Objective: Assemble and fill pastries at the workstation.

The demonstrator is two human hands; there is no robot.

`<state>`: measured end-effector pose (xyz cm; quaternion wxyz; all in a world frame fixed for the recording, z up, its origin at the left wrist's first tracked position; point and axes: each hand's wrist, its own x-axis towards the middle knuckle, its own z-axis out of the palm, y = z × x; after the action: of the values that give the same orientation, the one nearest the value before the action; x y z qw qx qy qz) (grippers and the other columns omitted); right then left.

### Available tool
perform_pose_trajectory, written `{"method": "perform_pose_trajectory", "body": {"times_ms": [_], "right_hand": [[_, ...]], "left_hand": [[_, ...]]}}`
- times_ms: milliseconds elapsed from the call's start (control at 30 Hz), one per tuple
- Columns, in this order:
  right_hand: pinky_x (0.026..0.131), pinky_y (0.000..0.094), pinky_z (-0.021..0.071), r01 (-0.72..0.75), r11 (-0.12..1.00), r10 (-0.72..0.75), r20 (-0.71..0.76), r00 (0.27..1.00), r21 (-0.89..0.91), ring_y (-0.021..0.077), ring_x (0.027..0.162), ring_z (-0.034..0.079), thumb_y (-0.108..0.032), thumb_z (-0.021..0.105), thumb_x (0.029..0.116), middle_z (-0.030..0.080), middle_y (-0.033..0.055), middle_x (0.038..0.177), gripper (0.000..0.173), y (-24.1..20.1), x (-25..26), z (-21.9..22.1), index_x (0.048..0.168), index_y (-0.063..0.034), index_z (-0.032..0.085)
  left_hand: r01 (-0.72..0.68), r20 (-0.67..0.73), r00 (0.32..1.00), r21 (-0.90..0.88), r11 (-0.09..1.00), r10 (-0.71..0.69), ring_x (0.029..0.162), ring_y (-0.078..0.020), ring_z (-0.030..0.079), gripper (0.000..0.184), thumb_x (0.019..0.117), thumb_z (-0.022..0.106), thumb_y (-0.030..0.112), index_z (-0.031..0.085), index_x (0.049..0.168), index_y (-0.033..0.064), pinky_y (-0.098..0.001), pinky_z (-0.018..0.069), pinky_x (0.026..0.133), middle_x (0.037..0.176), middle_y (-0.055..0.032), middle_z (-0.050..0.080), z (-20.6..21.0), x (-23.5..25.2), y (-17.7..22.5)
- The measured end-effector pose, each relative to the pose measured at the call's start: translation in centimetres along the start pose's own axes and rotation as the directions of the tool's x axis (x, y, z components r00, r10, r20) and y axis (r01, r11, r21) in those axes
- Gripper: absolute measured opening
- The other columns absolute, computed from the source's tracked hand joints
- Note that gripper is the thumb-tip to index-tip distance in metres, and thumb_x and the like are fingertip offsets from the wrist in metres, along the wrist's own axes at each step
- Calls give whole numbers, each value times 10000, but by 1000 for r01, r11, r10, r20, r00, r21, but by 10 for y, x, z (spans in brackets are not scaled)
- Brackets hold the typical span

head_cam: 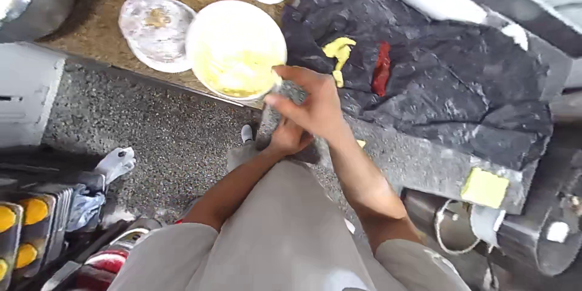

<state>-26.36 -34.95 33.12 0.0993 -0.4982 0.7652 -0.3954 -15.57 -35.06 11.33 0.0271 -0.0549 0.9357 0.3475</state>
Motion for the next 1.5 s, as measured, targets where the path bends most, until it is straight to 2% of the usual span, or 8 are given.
{"method": "perform_pose_trajectory", "body": {"times_ms": [233,367,567,733,967,1233,1400,1500], "right_hand": [[777,384,629,-524,786,591,-148,793,328,158,946,724,-125,474,985,708,107,1261,442,92,-238,-98,1401,-43,598],[1062,452,531,-691,693,721,-177,670,207,189,1264,636,-113,490,952,622,103,1437,531,136,-342,-72,1480,-65,535],[1204,655,253,-615,694,606,-158,780,-375,316,1554,279,-298,591,959,288,155,1680,749,164,-359,4,1601,-30,314],[1188,709,191,-618,625,650,-119,750,-477,295,1588,176,-522,448,1015,181,88,1725,769,169,-361,19,1637,-111,257],[1030,425,553,-633,671,740,-404,538,387,194,1187,670,-180,480,1036,671,138,1337,402,128,-331,-46,1389,-29,600],[1050,438,548,-135,977,93,-239,967,-163,240,1195,671,-240,667,978,693,159,1281,395,13,-114,-23,1274,23,667],[930,475,568,-7,933,57,130,990,-359,261,1047,712,-259,697,956,739,92,1133,310,-36,5,41,1204,-74,715],[732,510,579,-72,894,237,331,913,-442,300,876,715,-294,680,953,728,96,948,250,-40,45,74,1116,-109,726]], "left_hand": [[-6,-30,999,245,970,14,1571,-319,209,880,960,373,726,412,1554,77,-579,183,1259,1669,-151,301,27,8,-4],[-9,-27,999,296,955,18,1570,-330,206,849,969,398,693,409,1550,74,-585,169,1258,1671,-151,292,30,7,-1],[-16,-40,999,373,928,33,1571,-316,206,823,977,387,664,398,1553,76,-560,170,1262,1684,-143,262,37,6,-2],[-30,-53,997,373,927,53,1574,-304,197,820,986,368,667,382,1567,87,-552,176,1262,1691,-135,247,39,3,-7],[-48,-35,997,306,951,62,1573,-307,206,796,994,370,657,431,1541,81,-553,179,1263,1680,-145,277,38,2,-9],[-4,11,1000,134,991,3,1562,-284,244,757,984,469,616,466,1536,98,-553,189,1262,1649,-101,365,14,-1,-1],[-3,51,999,-88,996,8,1217,-403,637,456,993,556,412,738,1155,27,-624,465,1029,1227,-226,704,-19,-19,4],[-9,123,992,-58,998,16,1544,-295,300,720,1037,377,569,475,1527,51,-529,255,1248,1626,-136,399,12,-8,-14]]}}
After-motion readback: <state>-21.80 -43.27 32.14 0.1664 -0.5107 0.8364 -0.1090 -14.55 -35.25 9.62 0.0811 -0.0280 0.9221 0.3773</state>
